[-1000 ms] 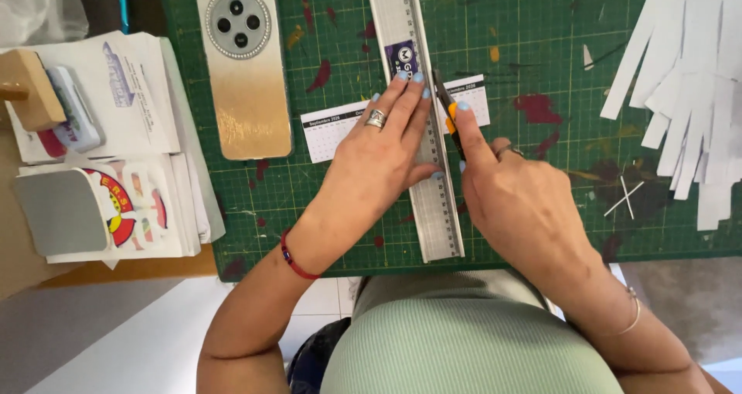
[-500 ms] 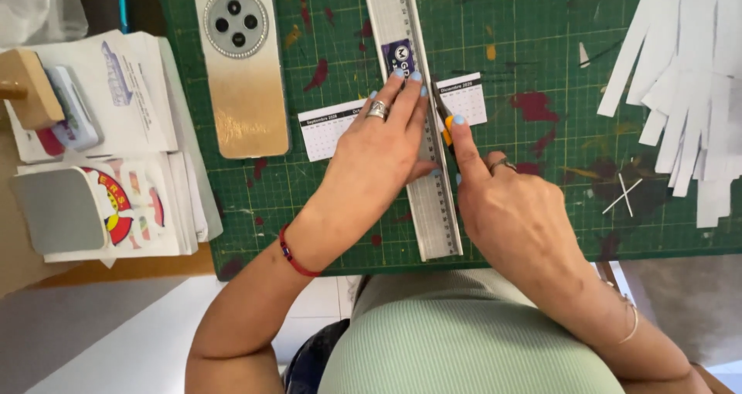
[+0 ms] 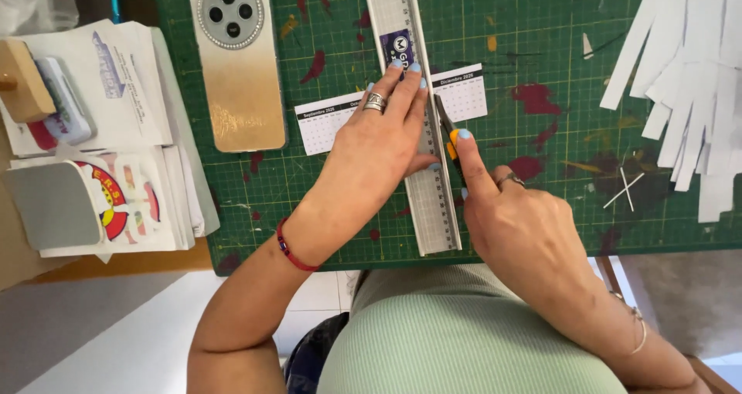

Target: The person uses a metal ruler and a utility knife to cut small rectangular pieces of paper on a green cutting mat. They align the ruler, make precise cuts, and then move the cut pieces aside.

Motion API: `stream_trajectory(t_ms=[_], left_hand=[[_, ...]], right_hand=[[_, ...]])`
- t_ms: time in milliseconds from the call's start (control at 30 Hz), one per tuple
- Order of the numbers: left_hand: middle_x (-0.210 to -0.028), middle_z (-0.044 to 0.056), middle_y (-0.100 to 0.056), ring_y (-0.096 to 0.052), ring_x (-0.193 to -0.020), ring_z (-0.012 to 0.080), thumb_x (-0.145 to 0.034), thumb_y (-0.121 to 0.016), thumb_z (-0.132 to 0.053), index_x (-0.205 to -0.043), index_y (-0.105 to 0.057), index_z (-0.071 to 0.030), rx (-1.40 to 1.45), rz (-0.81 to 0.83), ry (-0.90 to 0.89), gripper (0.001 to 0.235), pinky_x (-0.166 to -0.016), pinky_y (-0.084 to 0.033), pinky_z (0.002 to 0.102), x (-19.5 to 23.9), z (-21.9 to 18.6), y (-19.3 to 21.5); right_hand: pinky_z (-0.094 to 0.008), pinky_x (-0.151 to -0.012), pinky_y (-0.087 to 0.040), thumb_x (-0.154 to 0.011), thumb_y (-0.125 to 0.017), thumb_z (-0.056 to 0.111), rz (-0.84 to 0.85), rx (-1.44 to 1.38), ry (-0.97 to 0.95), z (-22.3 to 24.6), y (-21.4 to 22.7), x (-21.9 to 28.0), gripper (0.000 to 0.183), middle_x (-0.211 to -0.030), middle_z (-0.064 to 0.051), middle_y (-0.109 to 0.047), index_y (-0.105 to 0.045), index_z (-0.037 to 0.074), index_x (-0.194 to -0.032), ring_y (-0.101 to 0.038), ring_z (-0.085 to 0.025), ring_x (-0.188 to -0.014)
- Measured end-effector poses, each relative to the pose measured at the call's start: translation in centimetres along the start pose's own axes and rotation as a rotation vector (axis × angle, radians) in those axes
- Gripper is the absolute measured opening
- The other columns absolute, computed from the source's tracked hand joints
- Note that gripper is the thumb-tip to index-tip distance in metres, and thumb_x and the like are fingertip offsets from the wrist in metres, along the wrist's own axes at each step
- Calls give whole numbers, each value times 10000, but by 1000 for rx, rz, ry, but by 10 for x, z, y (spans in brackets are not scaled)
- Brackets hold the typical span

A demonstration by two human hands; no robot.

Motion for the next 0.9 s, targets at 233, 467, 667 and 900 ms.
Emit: stream_trajectory(t_ms=[233,467,667,900], left_hand=[[-1645,145,-496,-426,-1562,310,-874,-814,-663,-1514,-596,-11,2,21,7,939,-1201,-503,394,-1,0,-5],[-1626,133,-509,-460,-1541,299,-876,-808,-678,-1511,-601,-10,-23,10,0,945,-1184,-523,374,0,0,6],[-1632,137,-508,-463,-1540,300,-854,-825,-678,-1502,-608,-9,-20,12,5,956,-1168,-537,377,0,0,5],[-1603,120,-527,-485,-1526,278,-812,-867,-666,-1484,-609,-17,-26,-12,9,969,-1143,-559,359,1,-1,9]], right_hand=[[-436,-334,-463,-1005,-588,184,-21,69,-10,2,-5,10,722,-727,-35,-571,-438,97,-1706,-535,-243,-374],[-405,-315,-420,-1033,-592,166,-23,51,15,2,-6,20,692,-700,-28,-525,-426,64,-1697,-471,-198,-379],[-397,-320,-441,-1042,-592,203,20,18,17,1,-5,28,716,-706,-31,-557,-384,72,-1715,-521,-188,-380],[-410,-308,-420,-1016,-609,173,-24,46,8,3,-7,31,694,-668,-17,-519,-450,80,-1685,-481,-197,-356]])
Point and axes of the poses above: each hand's wrist, its own x-axis away from the middle knuckle, its own y-axis out of the back of the hand, z = x × y, the point moved 1 cm from there along -x, towards the middle knuckle
